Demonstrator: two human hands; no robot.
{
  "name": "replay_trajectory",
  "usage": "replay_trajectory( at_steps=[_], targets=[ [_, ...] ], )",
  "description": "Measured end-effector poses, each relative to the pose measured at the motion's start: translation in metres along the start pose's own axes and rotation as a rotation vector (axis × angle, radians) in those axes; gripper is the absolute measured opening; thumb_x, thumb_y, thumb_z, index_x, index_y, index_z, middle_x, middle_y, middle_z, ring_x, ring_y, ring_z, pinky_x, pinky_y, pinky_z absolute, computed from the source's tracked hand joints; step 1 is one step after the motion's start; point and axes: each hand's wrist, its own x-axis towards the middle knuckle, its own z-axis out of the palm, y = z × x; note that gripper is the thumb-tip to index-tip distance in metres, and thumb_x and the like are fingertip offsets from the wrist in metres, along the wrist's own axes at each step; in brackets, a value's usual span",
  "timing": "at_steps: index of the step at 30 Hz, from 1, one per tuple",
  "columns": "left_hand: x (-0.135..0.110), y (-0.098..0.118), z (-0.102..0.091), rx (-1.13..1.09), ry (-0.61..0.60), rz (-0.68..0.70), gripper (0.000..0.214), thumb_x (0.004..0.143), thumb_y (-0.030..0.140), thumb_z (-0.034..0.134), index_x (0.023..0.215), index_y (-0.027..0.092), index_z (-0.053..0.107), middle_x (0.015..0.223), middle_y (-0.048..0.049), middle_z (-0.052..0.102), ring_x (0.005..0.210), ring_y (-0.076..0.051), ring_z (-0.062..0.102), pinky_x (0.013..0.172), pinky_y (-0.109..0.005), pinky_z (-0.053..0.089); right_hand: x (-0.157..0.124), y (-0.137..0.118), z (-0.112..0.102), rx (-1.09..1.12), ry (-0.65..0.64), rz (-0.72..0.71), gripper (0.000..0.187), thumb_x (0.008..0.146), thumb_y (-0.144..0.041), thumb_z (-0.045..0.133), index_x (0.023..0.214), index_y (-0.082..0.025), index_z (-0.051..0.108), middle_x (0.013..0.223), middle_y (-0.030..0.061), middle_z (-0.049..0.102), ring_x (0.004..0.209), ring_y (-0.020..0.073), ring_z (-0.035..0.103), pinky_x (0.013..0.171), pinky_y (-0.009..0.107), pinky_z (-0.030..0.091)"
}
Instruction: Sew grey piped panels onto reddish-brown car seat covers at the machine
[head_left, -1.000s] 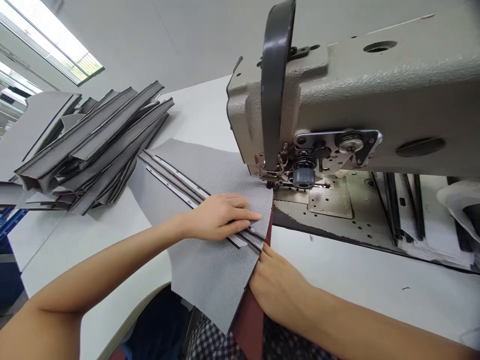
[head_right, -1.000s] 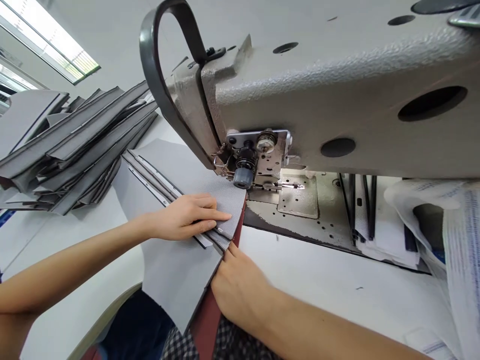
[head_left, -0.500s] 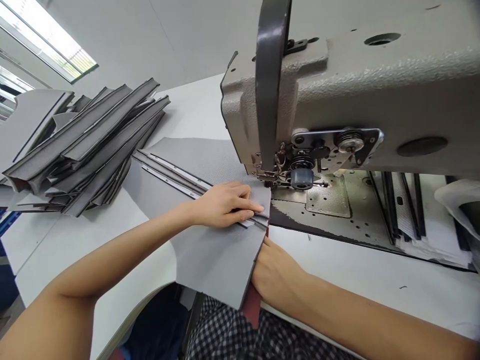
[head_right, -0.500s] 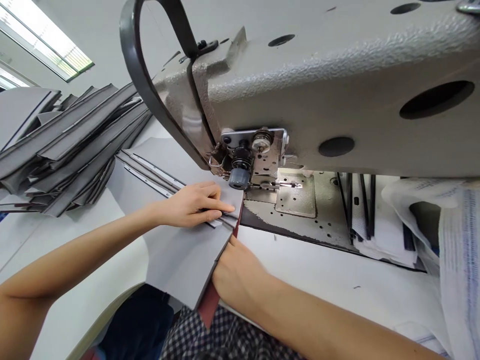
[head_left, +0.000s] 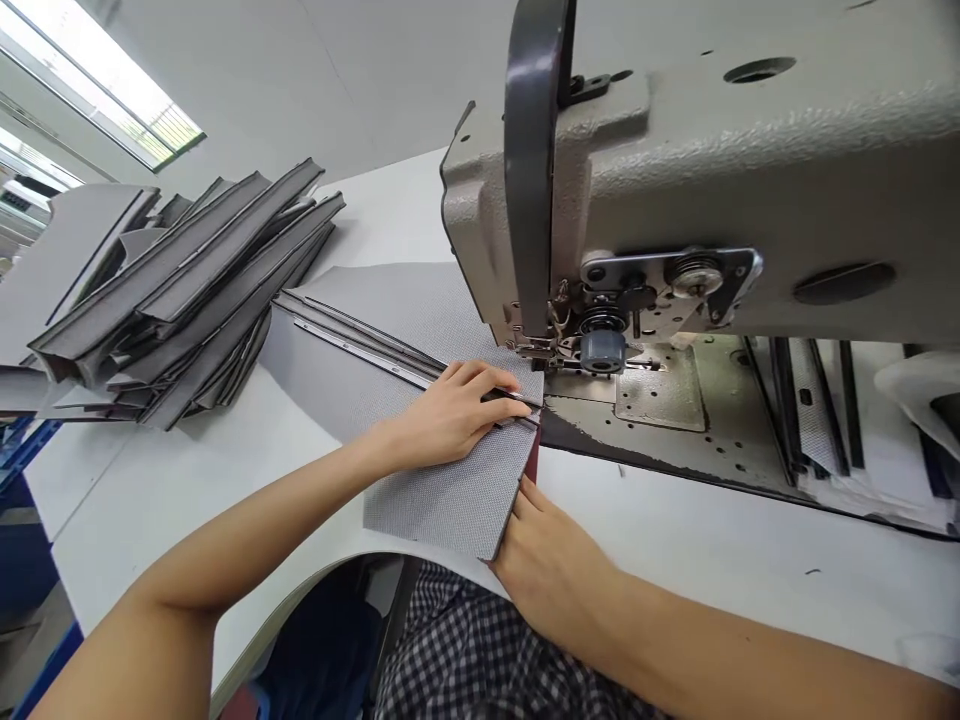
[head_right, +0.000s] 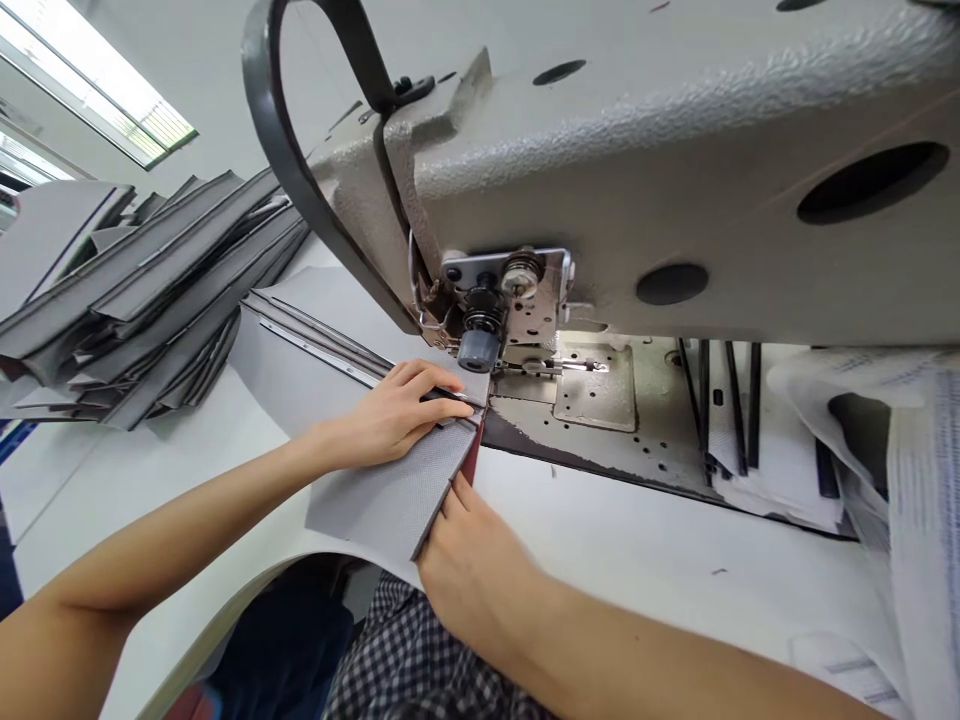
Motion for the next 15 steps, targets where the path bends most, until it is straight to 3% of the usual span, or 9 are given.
replay_trajectory(
  at_steps=[8, 15],
  targets=[
    [-0.0012, 0.0097, -0.0016, -0.043, -0.022, -0.010, 0.039, 0.096, 0.009, 0.041, 0.121, 0.029, 0.063, 0.141, -0.0007, 0.054, 0.127, -0.023, 0.039, 0.104, -0.042, 0.035, 0.0028, -0.0030, 0.0026, -0.037, 0.002, 0.028, 0.050, 0.089, -0.022, 0.056, 0.138, -0.013, 0.057, 0.130, 0.0175, 0.064, 0.120, 0.0345, 0.057, 0.111, 0.060, 0.034],
    [0.0040, 0.0086, -0.0033, -0.176, -0.035, -0.065, 0.041, 0.094, 0.006, 0.040, 0.115, 0.029, 0.066, 0.141, 0.0029, 0.055, 0.123, -0.020, 0.043, 0.103, -0.040, 0.033, 0.0016, -0.0009, 0.0050, -0.014, 0.050, 0.032, 0.047, 0.090, -0.023, 0.057, 0.136, -0.017, 0.060, 0.132, 0.0139, 0.064, 0.128, 0.0350, 0.052, 0.112, 0.061, 0.035]
  ],
)
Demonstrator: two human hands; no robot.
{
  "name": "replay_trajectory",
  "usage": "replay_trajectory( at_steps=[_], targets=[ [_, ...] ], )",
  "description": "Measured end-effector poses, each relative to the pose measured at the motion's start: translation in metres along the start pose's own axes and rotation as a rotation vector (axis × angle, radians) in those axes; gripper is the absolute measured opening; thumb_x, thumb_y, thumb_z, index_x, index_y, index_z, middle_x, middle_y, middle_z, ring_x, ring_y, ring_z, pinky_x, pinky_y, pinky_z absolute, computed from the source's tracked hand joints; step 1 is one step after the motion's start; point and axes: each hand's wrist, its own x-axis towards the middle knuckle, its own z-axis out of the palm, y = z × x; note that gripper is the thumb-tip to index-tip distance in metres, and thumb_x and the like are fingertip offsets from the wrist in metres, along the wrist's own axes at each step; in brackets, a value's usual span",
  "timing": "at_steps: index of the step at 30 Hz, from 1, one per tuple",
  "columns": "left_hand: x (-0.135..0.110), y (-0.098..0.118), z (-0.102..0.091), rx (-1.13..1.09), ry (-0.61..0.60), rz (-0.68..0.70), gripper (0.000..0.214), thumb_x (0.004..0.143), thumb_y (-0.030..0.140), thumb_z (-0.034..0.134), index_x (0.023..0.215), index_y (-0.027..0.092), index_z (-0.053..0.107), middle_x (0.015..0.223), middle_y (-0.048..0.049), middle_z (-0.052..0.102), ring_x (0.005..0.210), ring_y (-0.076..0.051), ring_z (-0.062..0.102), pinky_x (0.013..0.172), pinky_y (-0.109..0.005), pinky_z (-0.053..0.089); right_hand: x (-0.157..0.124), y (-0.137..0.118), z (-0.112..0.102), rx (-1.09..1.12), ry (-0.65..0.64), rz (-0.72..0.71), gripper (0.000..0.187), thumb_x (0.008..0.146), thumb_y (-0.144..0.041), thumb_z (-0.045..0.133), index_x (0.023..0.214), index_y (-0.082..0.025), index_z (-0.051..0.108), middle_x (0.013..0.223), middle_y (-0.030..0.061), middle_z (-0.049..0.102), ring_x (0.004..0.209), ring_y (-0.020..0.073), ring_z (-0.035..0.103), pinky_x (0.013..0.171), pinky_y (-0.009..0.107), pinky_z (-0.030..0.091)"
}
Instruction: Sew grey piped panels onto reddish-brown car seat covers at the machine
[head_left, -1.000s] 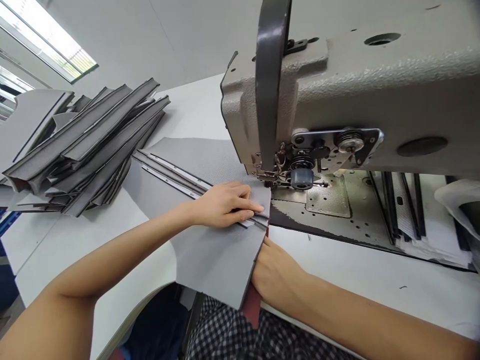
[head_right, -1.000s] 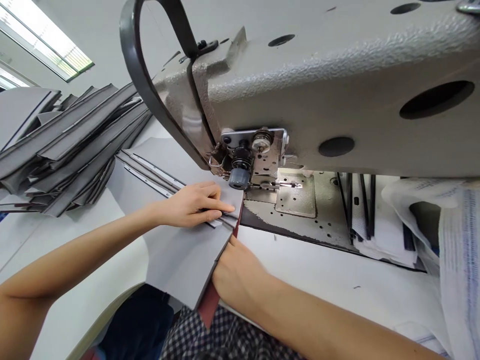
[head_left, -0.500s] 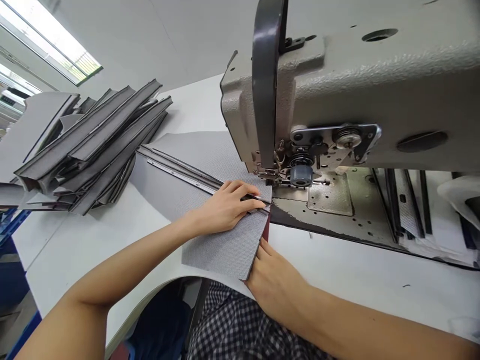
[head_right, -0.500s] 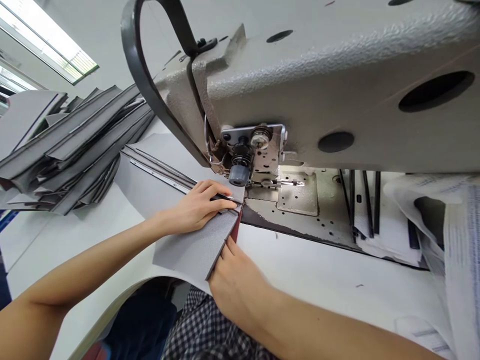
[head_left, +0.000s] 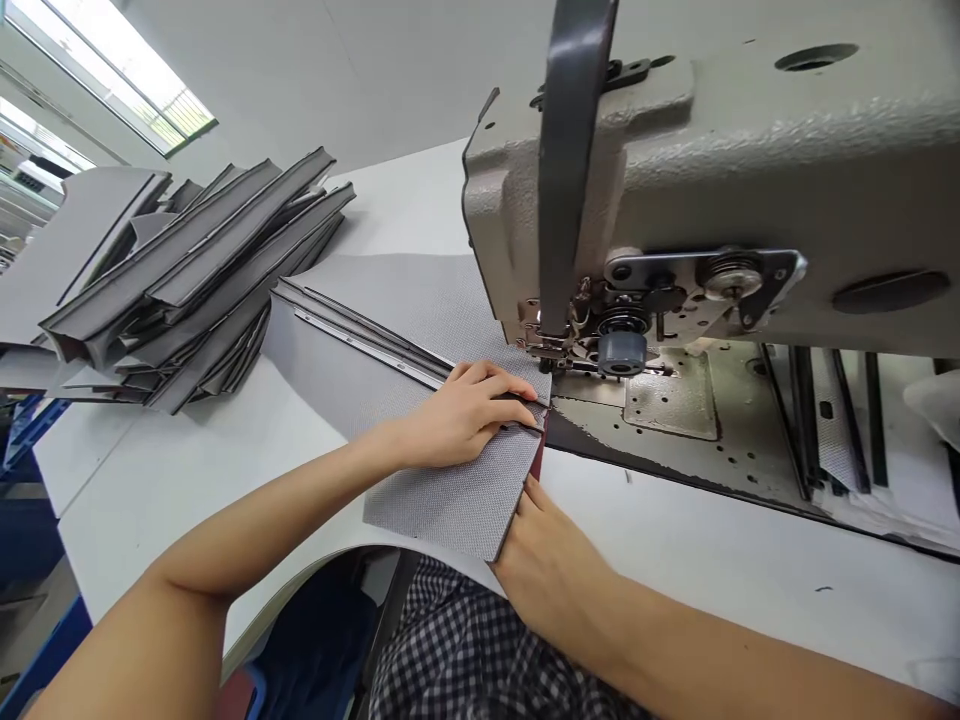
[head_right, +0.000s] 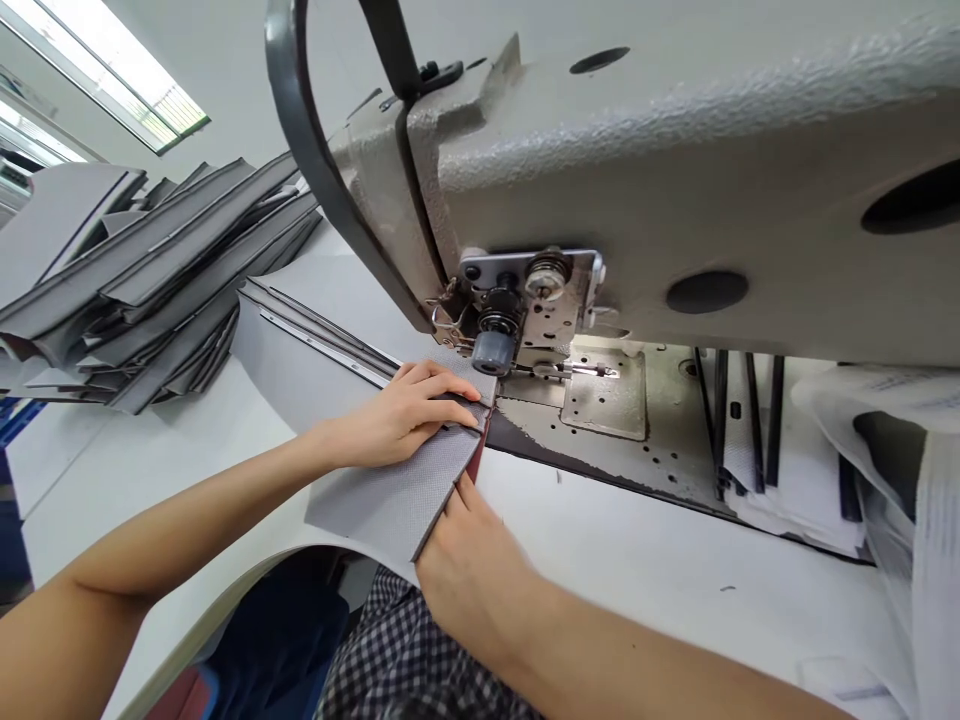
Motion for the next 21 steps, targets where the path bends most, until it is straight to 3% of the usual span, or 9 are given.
replay_trajectory(
  at_steps=[5, 15, 21],
  targets=[
    [0.008, -0.004, -0.002, -0.024, 0.014, -0.027, 0.039, 0.096, 0.009, 0.041, 0.115, 0.029, 0.067, 0.140, 0.0011, 0.055, 0.124, -0.021, 0.043, 0.103, -0.041, 0.032, 0.005, 0.011, -0.002, -0.012, 0.014, 0.019, 0.033, 0.093, -0.020, 0.055, 0.124, -0.020, 0.069, 0.119, 0.0127, 0.070, 0.121, 0.0338, 0.057, 0.109, 0.061, 0.038],
    [0.025, -0.019, 0.002, -0.005, 0.078, -0.050, 0.039, 0.098, 0.013, 0.041, 0.121, 0.029, 0.068, 0.134, -0.0041, 0.058, 0.123, -0.024, 0.043, 0.105, -0.041, 0.029, 0.012, 0.035, 0.003, -0.110, 0.169, 0.027, 0.041, 0.094, -0.013, 0.048, 0.132, -0.018, 0.063, 0.118, 0.0129, 0.069, 0.116, 0.0317, 0.060, 0.105, 0.057, 0.042],
    [0.030, -0.033, 0.000, -0.024, 0.069, 0.012, 0.041, 0.094, 0.010, 0.043, 0.117, 0.029, 0.070, 0.131, -0.0052, 0.058, 0.119, -0.024, 0.046, 0.104, -0.042, 0.030, 0.007, 0.027, -0.011, -0.058, 0.045, -0.002, 0.023, 0.093, -0.022, 0.055, 0.106, -0.021, 0.074, 0.113, 0.0109, 0.070, 0.117, 0.0363, 0.057, 0.110, 0.063, 0.032]
  ],
)
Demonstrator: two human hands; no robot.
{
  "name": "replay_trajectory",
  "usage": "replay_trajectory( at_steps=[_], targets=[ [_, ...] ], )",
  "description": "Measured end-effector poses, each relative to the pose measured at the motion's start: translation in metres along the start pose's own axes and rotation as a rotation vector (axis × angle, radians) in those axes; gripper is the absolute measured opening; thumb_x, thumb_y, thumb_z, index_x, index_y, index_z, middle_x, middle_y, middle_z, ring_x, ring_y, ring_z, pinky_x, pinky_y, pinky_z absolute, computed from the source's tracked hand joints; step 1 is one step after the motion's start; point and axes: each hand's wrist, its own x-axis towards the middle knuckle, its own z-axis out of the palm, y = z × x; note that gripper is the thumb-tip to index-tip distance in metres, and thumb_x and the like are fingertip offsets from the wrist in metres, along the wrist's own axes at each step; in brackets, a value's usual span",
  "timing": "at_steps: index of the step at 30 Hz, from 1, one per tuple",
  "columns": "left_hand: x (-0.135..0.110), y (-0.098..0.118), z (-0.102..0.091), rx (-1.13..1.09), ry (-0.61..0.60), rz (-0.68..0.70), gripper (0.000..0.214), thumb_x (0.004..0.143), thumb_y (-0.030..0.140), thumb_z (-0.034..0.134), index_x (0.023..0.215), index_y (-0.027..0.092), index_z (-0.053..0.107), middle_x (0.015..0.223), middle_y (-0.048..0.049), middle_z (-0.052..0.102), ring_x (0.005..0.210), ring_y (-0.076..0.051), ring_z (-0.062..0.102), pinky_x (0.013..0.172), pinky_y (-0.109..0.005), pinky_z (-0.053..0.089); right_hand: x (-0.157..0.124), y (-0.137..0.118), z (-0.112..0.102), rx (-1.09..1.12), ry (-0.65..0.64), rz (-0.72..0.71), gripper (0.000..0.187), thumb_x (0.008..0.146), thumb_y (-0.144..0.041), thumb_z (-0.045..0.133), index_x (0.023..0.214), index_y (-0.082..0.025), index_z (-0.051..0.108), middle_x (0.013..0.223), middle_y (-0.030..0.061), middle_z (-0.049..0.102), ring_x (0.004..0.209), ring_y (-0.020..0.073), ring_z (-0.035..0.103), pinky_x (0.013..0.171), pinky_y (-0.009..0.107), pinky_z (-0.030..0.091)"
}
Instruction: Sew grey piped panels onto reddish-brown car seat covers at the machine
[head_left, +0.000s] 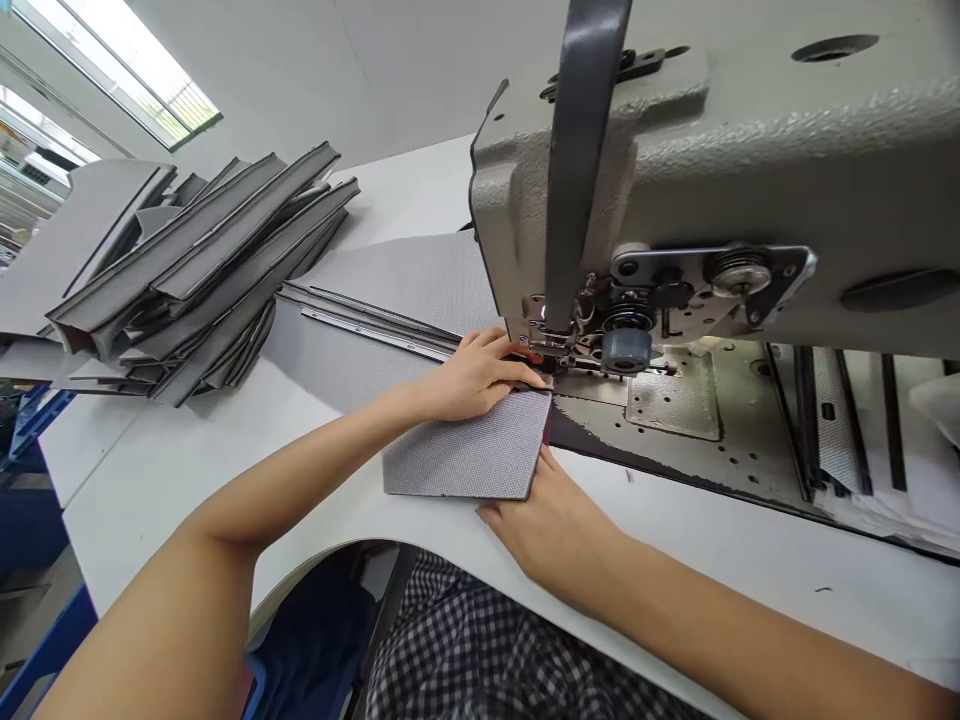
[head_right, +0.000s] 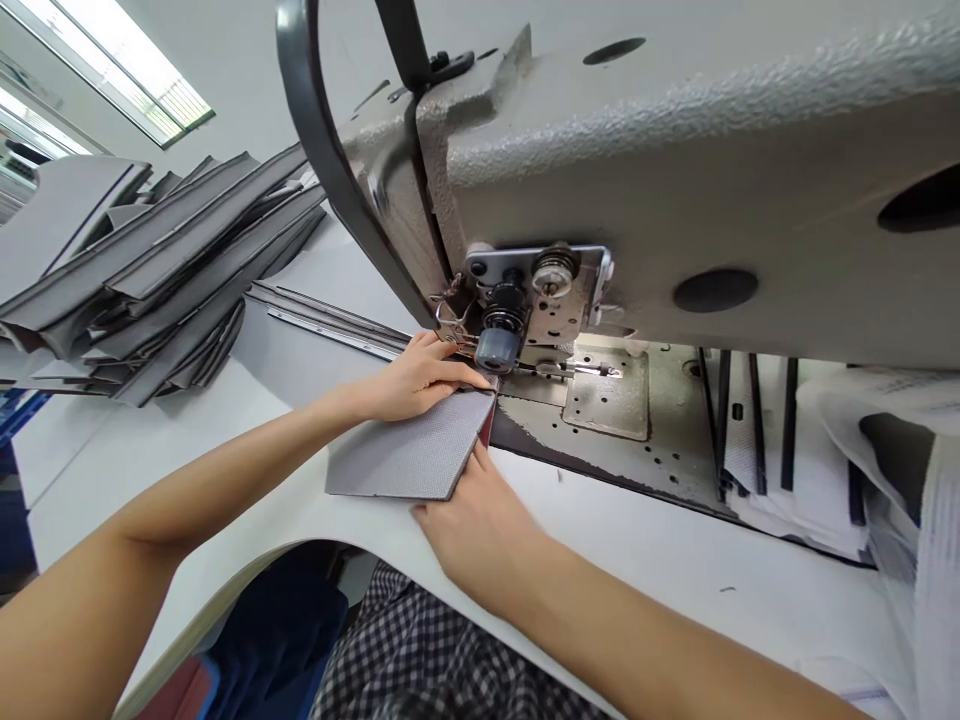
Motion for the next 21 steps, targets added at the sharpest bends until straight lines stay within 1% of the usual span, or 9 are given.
replay_trajectory(
  at_steps=[2, 4, 5, 8, 11, 14, 17, 20, 21],
  targets=[
    [-0.001, -0.002, 0.000, 0.028, 0.005, 0.030, 0.043, 0.092, 0.008, 0.044, 0.117, 0.031, 0.071, 0.134, -0.0052, 0.057, 0.120, -0.025, 0.044, 0.103, -0.042, 0.031, -0.005, -0.009, -0.003, -0.029, -0.024, 0.019, 0.022, 0.087, -0.023, 0.061, 0.103, -0.016, 0.075, 0.110, 0.0131, 0.070, 0.117, 0.0380, 0.056, 0.112, 0.061, 0.030],
    [-0.003, -0.001, 0.003, 0.091, 0.048, 0.058, 0.043, 0.092, 0.008, 0.045, 0.117, 0.031, 0.071, 0.133, -0.0058, 0.057, 0.121, -0.026, 0.043, 0.103, -0.043, 0.032, -0.009, -0.017, -0.003, -0.070, -0.014, 0.037, 0.032, 0.082, -0.023, 0.065, 0.110, -0.009, 0.073, 0.114, 0.0168, 0.068, 0.117, 0.0389, 0.055, 0.112, 0.057, 0.032],
    [-0.005, 0.001, 0.005, 0.122, 0.070, 0.069, 0.042, 0.093, 0.009, 0.044, 0.118, 0.030, 0.071, 0.131, -0.0064, 0.059, 0.120, -0.026, 0.044, 0.103, -0.044, 0.032, -0.010, -0.020, -0.003, -0.077, -0.006, 0.042, 0.035, 0.081, -0.023, 0.066, 0.111, -0.008, 0.073, 0.114, 0.0174, 0.068, 0.117, 0.0388, 0.055, 0.112, 0.055, 0.033],
    [-0.012, 0.008, 0.011, 0.112, 0.110, 0.066, 0.040, 0.098, 0.011, 0.038, 0.123, 0.026, 0.067, 0.124, -0.0068, 0.063, 0.113, -0.022, 0.048, 0.101, -0.041, 0.034, -0.010, -0.024, 0.000, -0.059, 0.028, 0.077, 0.029, 0.085, -0.026, 0.065, 0.107, -0.010, 0.074, 0.108, 0.0140, 0.069, 0.113, 0.0365, 0.057, 0.111, 0.054, 0.034],
    [-0.014, 0.011, 0.015, 0.036, 0.117, 0.028, 0.041, 0.098, 0.010, 0.038, 0.124, 0.024, 0.066, 0.124, -0.0056, 0.064, 0.113, -0.021, 0.049, 0.101, -0.040, 0.036, -0.008, -0.024, 0.003, -0.052, 0.038, 0.109, 0.028, 0.091, -0.030, 0.062, 0.107, -0.011, 0.074, 0.103, 0.0120, 0.070, 0.108, 0.0338, 0.059, 0.110, 0.054, 0.035],
    [-0.012, 0.009, 0.016, 0.066, 0.128, 0.016, 0.041, 0.097, 0.010, 0.040, 0.126, 0.025, 0.065, 0.125, -0.0054, 0.064, 0.113, -0.022, 0.048, 0.102, -0.041, 0.036, -0.005, -0.023, 0.008, -0.074, 0.020, 0.099, 0.032, 0.092, -0.031, 0.061, 0.112, -0.008, 0.072, 0.106, 0.0140, 0.070, 0.107, 0.0339, 0.060, 0.108, 0.055, 0.037],
    [-0.009, 0.005, 0.016, 0.114, 0.152, 0.048, 0.040, 0.098, 0.011, 0.041, 0.127, 0.026, 0.065, 0.124, -0.0054, 0.064, 0.114, -0.023, 0.048, 0.101, -0.042, 0.037, 0.000, -0.023, 0.010, -0.088, -0.004, 0.100, 0.036, 0.094, -0.031, 0.059, 0.117, -0.006, 0.070, 0.109, 0.0166, 0.069, 0.109, 0.0349, 0.059, 0.107, 0.058, 0.038],
    [-0.011, 0.005, 0.018, 0.148, 0.159, 0.079, 0.040, 0.098, 0.010, 0.041, 0.123, 0.027, 0.067, 0.128, -0.0048, 0.062, 0.119, -0.023, 0.047, 0.103, -0.042, 0.038, 0.002, -0.016, 0.001, -0.026, -0.046, 0.094, 0.031, 0.094, -0.026, 0.056, 0.114, -0.007, 0.070, 0.110, 0.0175, 0.069, 0.112, 0.0348, 0.059, 0.107, 0.059, 0.039],
    [-0.013, 0.006, 0.019, 0.168, 0.159, 0.080, 0.041, 0.097, 0.008, 0.041, 0.122, 0.028, 0.067, 0.130, -0.0046, 0.061, 0.120, -0.023, 0.046, 0.104, -0.042, 0.038, 0.002, -0.010, -0.005, 0.037, -0.060, 0.080, 0.028, 0.093, -0.021, 0.054, 0.111, -0.009, 0.071, 0.109, 0.0164, 0.070, 0.110, 0.0329, 0.060, 0.105, 0.056, 0.042]
  ],
)
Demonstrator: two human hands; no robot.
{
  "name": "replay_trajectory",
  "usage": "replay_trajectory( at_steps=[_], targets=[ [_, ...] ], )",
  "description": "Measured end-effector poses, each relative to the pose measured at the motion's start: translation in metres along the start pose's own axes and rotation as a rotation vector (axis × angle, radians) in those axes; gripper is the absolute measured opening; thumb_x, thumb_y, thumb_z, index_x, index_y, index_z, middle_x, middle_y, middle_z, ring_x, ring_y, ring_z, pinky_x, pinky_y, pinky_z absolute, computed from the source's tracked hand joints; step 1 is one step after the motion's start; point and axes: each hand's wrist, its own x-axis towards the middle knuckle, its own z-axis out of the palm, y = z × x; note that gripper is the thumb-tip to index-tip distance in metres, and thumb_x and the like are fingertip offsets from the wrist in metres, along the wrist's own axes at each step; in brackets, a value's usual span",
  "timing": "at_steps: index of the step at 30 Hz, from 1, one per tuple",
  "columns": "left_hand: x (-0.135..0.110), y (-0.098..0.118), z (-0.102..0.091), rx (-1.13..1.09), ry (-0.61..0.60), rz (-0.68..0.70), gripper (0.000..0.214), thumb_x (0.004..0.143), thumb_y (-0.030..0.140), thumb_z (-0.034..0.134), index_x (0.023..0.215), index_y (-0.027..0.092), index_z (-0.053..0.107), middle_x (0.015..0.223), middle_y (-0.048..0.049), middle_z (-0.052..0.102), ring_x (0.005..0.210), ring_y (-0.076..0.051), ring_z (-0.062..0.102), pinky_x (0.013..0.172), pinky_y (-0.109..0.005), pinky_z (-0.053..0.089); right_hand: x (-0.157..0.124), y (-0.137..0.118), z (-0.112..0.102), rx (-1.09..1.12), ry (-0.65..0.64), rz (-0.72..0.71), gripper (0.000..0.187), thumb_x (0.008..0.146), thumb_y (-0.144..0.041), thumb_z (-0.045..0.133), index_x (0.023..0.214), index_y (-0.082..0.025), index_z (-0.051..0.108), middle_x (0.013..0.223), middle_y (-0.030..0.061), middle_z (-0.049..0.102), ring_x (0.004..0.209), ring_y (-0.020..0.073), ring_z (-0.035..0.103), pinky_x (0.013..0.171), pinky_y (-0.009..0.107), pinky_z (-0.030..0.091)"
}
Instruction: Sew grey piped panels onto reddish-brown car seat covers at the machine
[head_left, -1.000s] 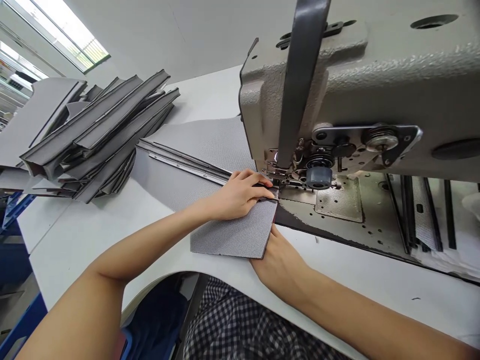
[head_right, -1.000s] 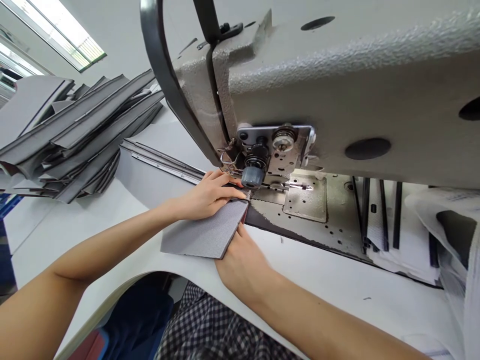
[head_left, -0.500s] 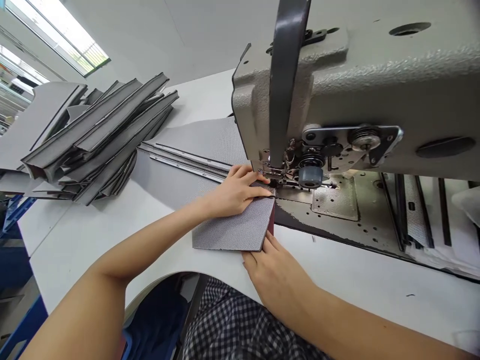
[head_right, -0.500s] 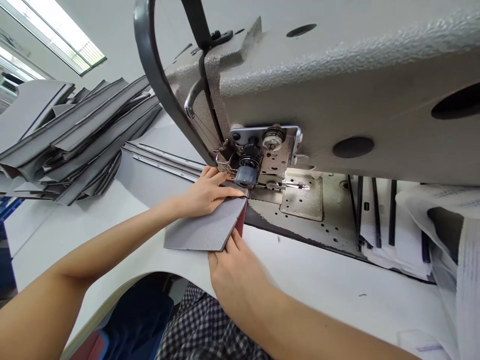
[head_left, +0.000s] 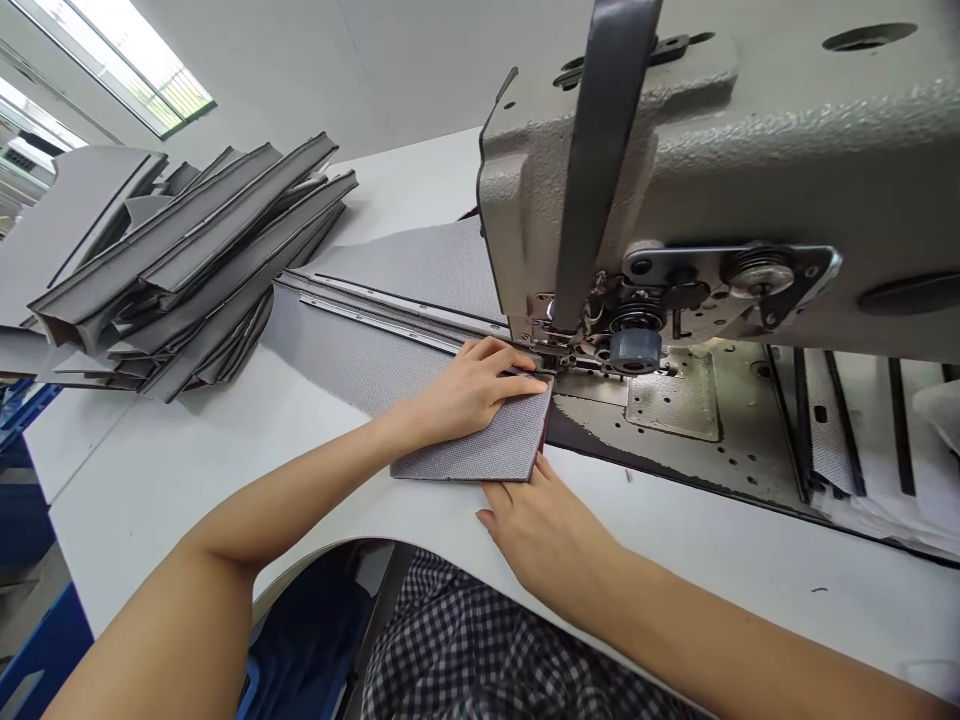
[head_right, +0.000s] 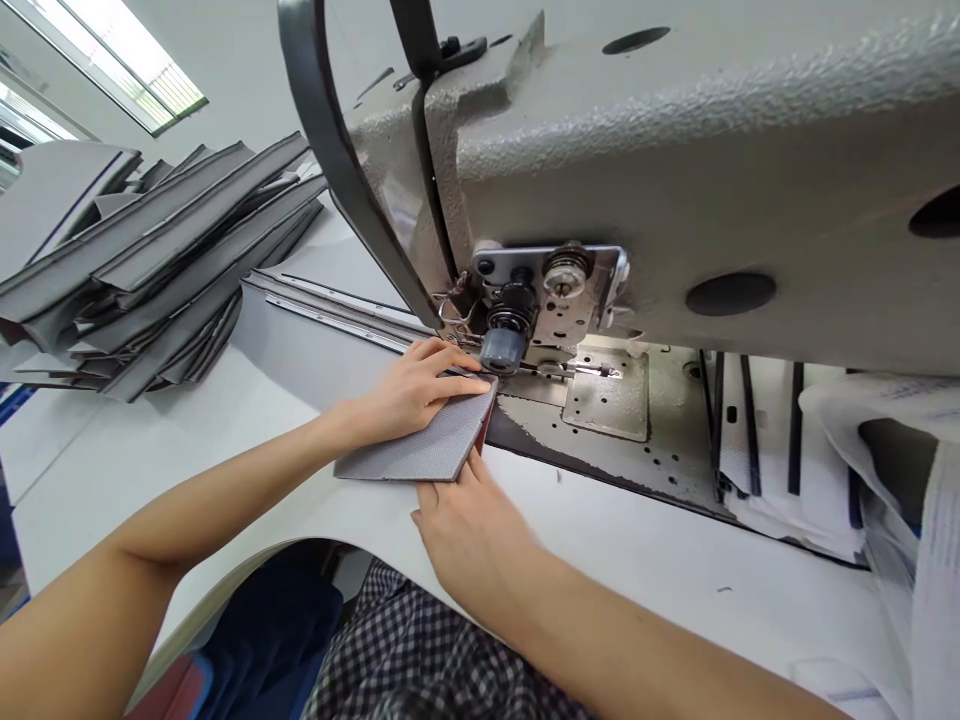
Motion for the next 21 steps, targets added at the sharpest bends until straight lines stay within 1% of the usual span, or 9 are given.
replay_trajectory(
  at_steps=[1, 3, 5, 7, 9, 11, 13, 17, 21],
  targets=[
    [-0.002, 0.002, 0.000, 0.024, 0.000, 0.003, 0.042, 0.096, 0.006, 0.041, 0.122, 0.028, 0.067, 0.132, -0.0046, 0.060, 0.122, -0.024, 0.045, 0.104, -0.043, 0.039, -0.001, 0.007, -0.008, 0.092, -0.017, -0.012, 0.026, 0.091, -0.016, 0.053, 0.107, -0.011, 0.072, 0.107, 0.0139, 0.071, 0.106, 0.0290, 0.062, 0.103, 0.049, 0.046],
    [-0.004, 0.005, 0.001, 0.077, 0.005, 0.019, 0.045, 0.094, 0.003, 0.042, 0.124, 0.026, 0.065, 0.135, -0.0048, 0.058, 0.126, -0.025, 0.042, 0.104, -0.043, 0.038, -0.007, 0.027, -0.026, 0.297, -0.017, 0.010, 0.030, 0.087, -0.007, 0.048, 0.099, -0.017, 0.074, 0.098, 0.0066, 0.073, 0.094, 0.0190, 0.066, 0.090, 0.033, 0.053],
    [-0.007, 0.009, 0.002, 0.121, 0.010, 0.039, 0.044, 0.093, 0.003, 0.042, 0.126, 0.025, 0.063, 0.136, -0.0046, 0.057, 0.129, -0.026, 0.040, 0.105, -0.043, 0.038, -0.014, 0.050, -0.040, 0.363, 0.069, 0.102, 0.035, 0.088, -0.005, 0.044, 0.095, -0.021, 0.074, 0.094, 0.0019, 0.073, 0.087, 0.0137, 0.066, 0.079, 0.024, 0.053],
    [-0.008, 0.011, 0.003, 0.152, 0.009, 0.052, 0.041, 0.096, 0.005, 0.042, 0.126, 0.023, 0.062, 0.135, -0.0035, 0.059, 0.131, -0.025, 0.040, 0.106, -0.042, 0.037, -0.019, 0.070, -0.046, 0.212, 0.187, 0.171, 0.034, 0.092, -0.007, 0.042, 0.100, -0.020, 0.073, 0.099, 0.0033, 0.072, 0.093, 0.0161, 0.066, 0.083, 0.028, 0.053],
    [-0.009, 0.013, 0.005, 0.179, 0.007, 0.050, 0.039, 0.098, 0.007, 0.040, 0.127, 0.023, 0.061, 0.135, -0.0018, 0.060, 0.131, -0.024, 0.041, 0.107, -0.042, 0.036, -0.021, 0.085, -0.044, -0.006, 0.239, 0.144, 0.035, 0.093, -0.006, 0.042, 0.109, -0.015, 0.071, 0.106, 0.0082, 0.069, 0.098, 0.0213, 0.063, 0.091, 0.035, 0.050],
    [-0.009, 0.013, 0.007, 0.205, 0.013, 0.042, 0.037, 0.100, 0.009, 0.039, 0.128, 0.023, 0.060, 0.138, -0.0011, 0.059, 0.133, -0.024, 0.041, 0.109, -0.042, 0.035, -0.020, 0.093, -0.038, -0.153, 0.215, 0.087, 0.039, 0.090, -0.003, 0.042, 0.117, -0.012, 0.069, 0.108, 0.0113, 0.066, 0.097, 0.0241, 0.061, 0.092, 0.040, 0.049],
    [-0.011, 0.013, 0.009, 0.222, 0.025, 0.035, 0.036, 0.101, 0.012, 0.039, 0.129, 0.023, 0.059, 0.141, -0.0007, 0.058, 0.134, -0.023, 0.041, 0.110, -0.043, 0.034, -0.017, 0.096, -0.033, -0.236, 0.180, 0.063, 0.040, 0.088, -0.001, 0.045, 0.120, -0.010, 0.067, 0.110, 0.0122, 0.065, 0.097, 0.0255, 0.059, 0.091, 0.041, 0.048],
    [-0.012, 0.011, 0.010, 0.210, 0.027, 0.029, 0.034, 0.104, 0.017, 0.038, 0.129, 0.025, 0.059, 0.142, -0.0001, 0.057, 0.133, -0.023, 0.042, 0.108, -0.043, 0.034, -0.014, 0.094, -0.028, -0.351, 0.106, 0.100, 0.044, 0.087, -0.003, 0.049, 0.129, -0.007, 0.062, 0.115, 0.0124, 0.064, 0.100, 0.0261, 0.057, 0.091, 0.041, 0.047],
    [-0.011, 0.010, 0.008, 0.174, 0.000, 0.013, 0.035, 0.103, 0.016, 0.038, 0.130, 0.025, 0.059, 0.143, -0.0020, 0.056, 0.131, -0.024, 0.041, 0.105, -0.043, 0.036, -0.012, 0.089, -0.030, -0.434, 0.044, 0.137, 0.046, 0.088, -0.003, 0.048, 0.134, -0.006, 0.057, 0.117, 0.0126, 0.064, 0.096, 0.0257, 0.056, 0.087, 0.041, 0.048]
  ],
)
